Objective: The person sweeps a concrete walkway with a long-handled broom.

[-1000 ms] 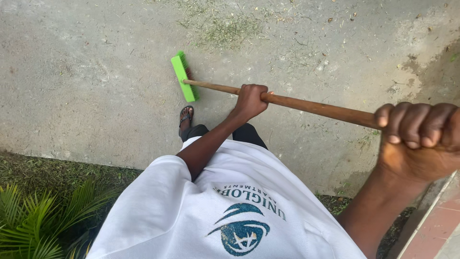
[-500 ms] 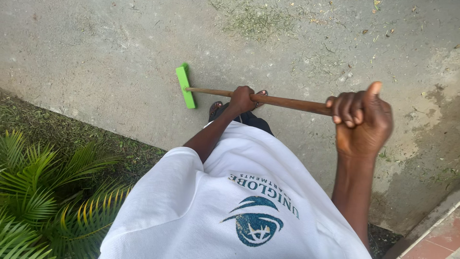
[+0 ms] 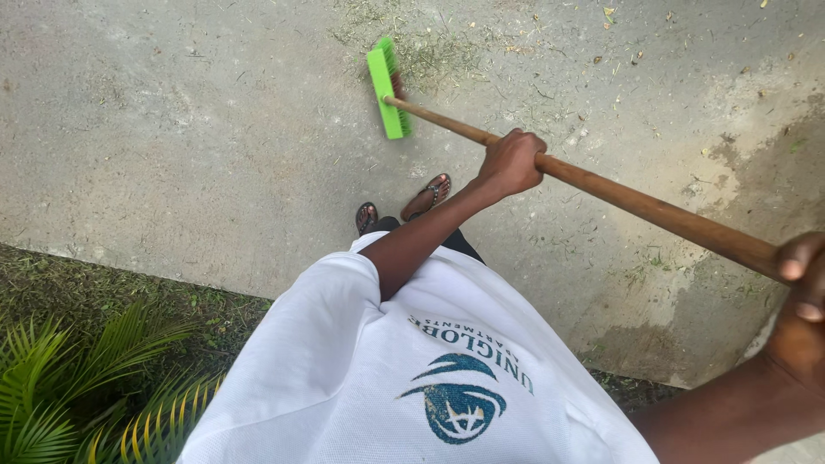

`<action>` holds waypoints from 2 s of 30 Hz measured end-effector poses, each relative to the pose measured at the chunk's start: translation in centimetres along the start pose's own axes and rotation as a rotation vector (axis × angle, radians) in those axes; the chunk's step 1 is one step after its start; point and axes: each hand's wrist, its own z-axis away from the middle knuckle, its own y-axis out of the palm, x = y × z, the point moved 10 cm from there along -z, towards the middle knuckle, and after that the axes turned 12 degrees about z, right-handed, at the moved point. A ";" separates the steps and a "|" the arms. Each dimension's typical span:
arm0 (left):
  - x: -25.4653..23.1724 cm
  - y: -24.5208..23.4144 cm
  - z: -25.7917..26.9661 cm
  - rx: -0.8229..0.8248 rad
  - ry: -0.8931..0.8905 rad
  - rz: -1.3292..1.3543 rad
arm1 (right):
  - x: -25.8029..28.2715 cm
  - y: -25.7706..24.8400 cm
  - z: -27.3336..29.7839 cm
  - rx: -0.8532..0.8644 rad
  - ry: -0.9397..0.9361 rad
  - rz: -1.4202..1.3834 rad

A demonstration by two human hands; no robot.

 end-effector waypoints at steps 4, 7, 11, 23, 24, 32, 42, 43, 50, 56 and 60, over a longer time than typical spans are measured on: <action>14.7 -2.5 7.1 -0.084 -0.251 -0.084 | -6.6 6.8 -0.9 -0.007 0.232 -0.193; 23.3 -2.2 11.6 -0.001 -0.484 -0.020 | -10.7 11.9 -0.4 0.016 0.391 -0.181; 21.6 -0.3 9.5 0.042 -0.359 0.013 | -9.4 11.0 -2.3 -0.012 0.321 -0.147; -0.6 -4.4 -3.7 -0.131 0.058 0.126 | 1.7 -0.2 -3.1 0.008 -0.140 0.220; 0.6 -4.6 -3.9 -0.114 0.025 0.063 | 0.8 -0.1 -4.2 -0.022 -0.087 0.060; 19.6 -4.8 0.3 0.174 -0.334 -0.164 | -9.4 8.9 -4.8 -0.120 0.270 -0.258; 1.5 1.0 -13.7 0.189 0.067 0.023 | 1.9 4.2 -7.2 -0.278 -0.068 0.088; -0.5 1.0 -14.3 0.180 0.128 0.058 | 2.5 4.7 -6.8 -0.266 -0.088 0.117; -6.5 -1.5 -12.5 0.133 0.288 0.037 | 5.1 6.7 -6.4 -0.198 -0.157 0.231; 5.7 -7.5 -7.7 0.188 -0.091 -0.083 | 1.0 8.0 -9.2 -0.269 0.007 -0.064; 17.8 -12.2 -5.8 0.276 -0.369 -0.183 | -7.7 13.8 -10.2 -0.402 0.267 -0.253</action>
